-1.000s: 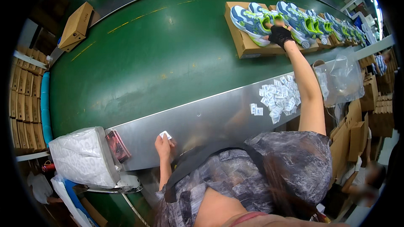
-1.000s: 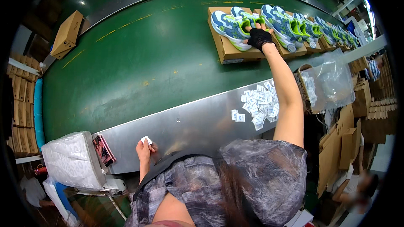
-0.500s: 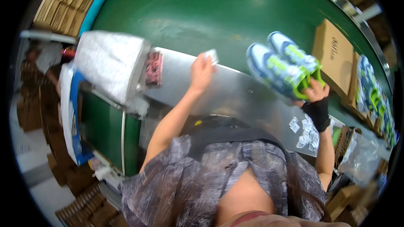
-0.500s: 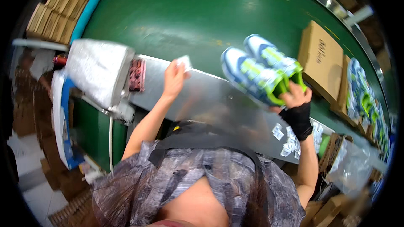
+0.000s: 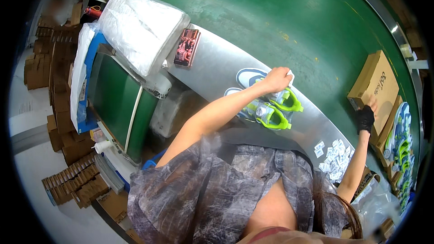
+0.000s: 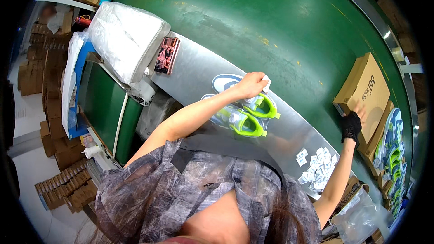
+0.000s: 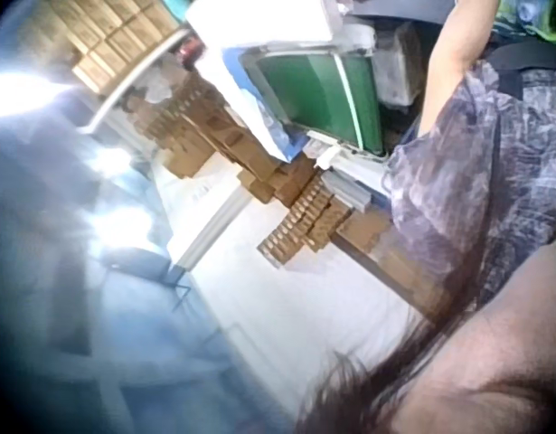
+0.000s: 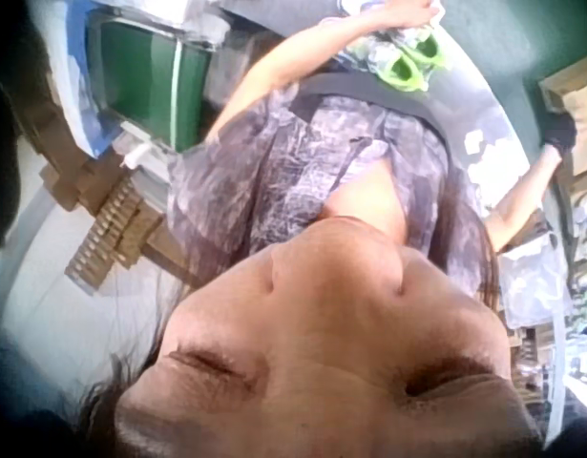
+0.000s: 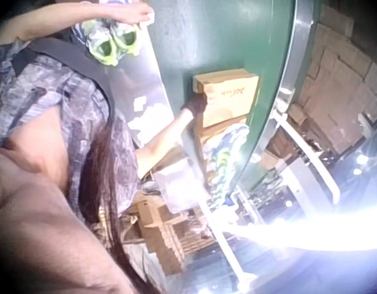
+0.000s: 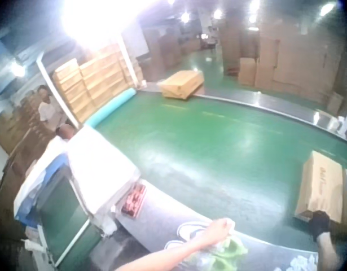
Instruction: The person places tissue paper into a cardboard shoe box, inserts a pair of sneakers, folds the tissue over the shoes, closes the box, and moves it aside. This sequence is repeated for multiple pairs of shoes.
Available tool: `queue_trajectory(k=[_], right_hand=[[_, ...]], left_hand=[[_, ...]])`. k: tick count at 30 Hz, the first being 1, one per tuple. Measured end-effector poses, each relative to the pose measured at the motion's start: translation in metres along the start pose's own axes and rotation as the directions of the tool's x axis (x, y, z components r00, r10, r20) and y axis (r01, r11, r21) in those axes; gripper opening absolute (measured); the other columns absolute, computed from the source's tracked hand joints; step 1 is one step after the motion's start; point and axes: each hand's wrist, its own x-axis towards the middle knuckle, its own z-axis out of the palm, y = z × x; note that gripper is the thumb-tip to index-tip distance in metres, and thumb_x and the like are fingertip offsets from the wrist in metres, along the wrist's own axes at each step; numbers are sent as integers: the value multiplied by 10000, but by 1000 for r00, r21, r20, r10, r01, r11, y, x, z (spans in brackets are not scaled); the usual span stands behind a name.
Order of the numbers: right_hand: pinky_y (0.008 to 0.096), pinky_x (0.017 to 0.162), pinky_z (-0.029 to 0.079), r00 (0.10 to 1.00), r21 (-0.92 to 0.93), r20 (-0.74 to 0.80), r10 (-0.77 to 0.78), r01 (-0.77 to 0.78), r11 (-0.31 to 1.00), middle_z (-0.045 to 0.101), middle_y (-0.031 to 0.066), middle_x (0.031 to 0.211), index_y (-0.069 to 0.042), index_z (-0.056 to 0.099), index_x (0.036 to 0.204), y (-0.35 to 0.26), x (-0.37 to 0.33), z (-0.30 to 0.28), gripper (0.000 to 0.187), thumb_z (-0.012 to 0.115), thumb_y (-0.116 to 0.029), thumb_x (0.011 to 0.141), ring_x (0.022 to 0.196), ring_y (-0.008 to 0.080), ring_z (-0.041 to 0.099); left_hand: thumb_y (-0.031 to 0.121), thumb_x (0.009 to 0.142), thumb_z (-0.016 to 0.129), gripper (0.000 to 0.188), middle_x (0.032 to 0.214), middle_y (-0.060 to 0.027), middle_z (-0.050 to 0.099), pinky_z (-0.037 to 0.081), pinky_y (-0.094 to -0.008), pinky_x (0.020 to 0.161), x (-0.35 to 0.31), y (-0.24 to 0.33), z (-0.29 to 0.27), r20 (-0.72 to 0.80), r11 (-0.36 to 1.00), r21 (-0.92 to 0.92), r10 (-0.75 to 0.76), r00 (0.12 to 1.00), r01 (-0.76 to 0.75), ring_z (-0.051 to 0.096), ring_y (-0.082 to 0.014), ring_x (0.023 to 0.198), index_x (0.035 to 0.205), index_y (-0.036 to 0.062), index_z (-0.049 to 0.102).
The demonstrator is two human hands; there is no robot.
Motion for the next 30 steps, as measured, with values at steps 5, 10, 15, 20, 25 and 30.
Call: queue_trajectory(k=[5, 10, 15, 20, 25, 30], right_hand=[[659, 907, 212, 990, -23, -120, 76, -79, 997, 222, 164, 1394, -222, 162, 1379, 27, 15, 60, 824, 623, -137, 700, 1259, 333, 270], [498, 940, 282, 948, 448, -305, 96, 54, 893, 363, 161, 1309, -143, 301, 1326, -54, -17, -23, 745, 651, -101, 670, 1216, 282, 334], [295, 818, 420, 937, 993, -118, 330, 104, 59, 514, 69, 1140, -60, 477, 1133, -67, -74, -63, 506, 700, -14, 680, 965, 172, 520], [322, 790, 440, 879, 694, 462, 120, -274, -666, 574, 136, 1015, -63, 509, 1085, -7, -117, -18, 376, 636, -217, 766, 913, 208, 552], [366, 767, 432, 732, 774, 518, 442, -621, 123, 549, 161, 958, -54, 515, 1081, -14, -224, 93, 353, 592, -246, 794, 892, 231, 527], [370, 758, 430, 863, 653, 71, 500, -419, 631, 544, 162, 926, -36, 524, 1064, -72, -258, 98, 337, 575, -244, 804, 859, 250, 528]], left_hand=[[240, 835, 462, 285, 736, -180, 601, 438, -379, 657, -8, 3, -4, -31, 999, -35, -40, 999, 39, 581, -327, 712, 770, -26, 542], [223, 849, 448, 270, 733, -167, 602, 439, -376, 641, -5, 3, -2, -110, 991, -132, -16, 994, 2, 582, -321, 703, 779, -24, 528], [149, 852, 445, 144, 752, -197, 553, 415, -424, 636, 3, 73, -8, -331, 893, -36, 412, 849, -448, 538, -390, 732, 845, 8, 471], [216, 846, 456, 186, 805, -120, 585, 415, -475, 761, 40, 34, 0, -177, 637, 592, 701, 691, -494, 569, -312, 797, 898, 51, 524], [307, 817, 526, 268, 839, -135, 599, 432, -400, 780, 45, -9, -48, -42, 779, 519, 435, 900, -352, 571, -295, 820, 846, 47, 585], [199, 793, 579, 185, 839, -134, 591, 446, -376, 720, -5, -6, -89, -376, 722, 379, 692, 616, -579, 571, -288, 804, 870, 32, 585]])
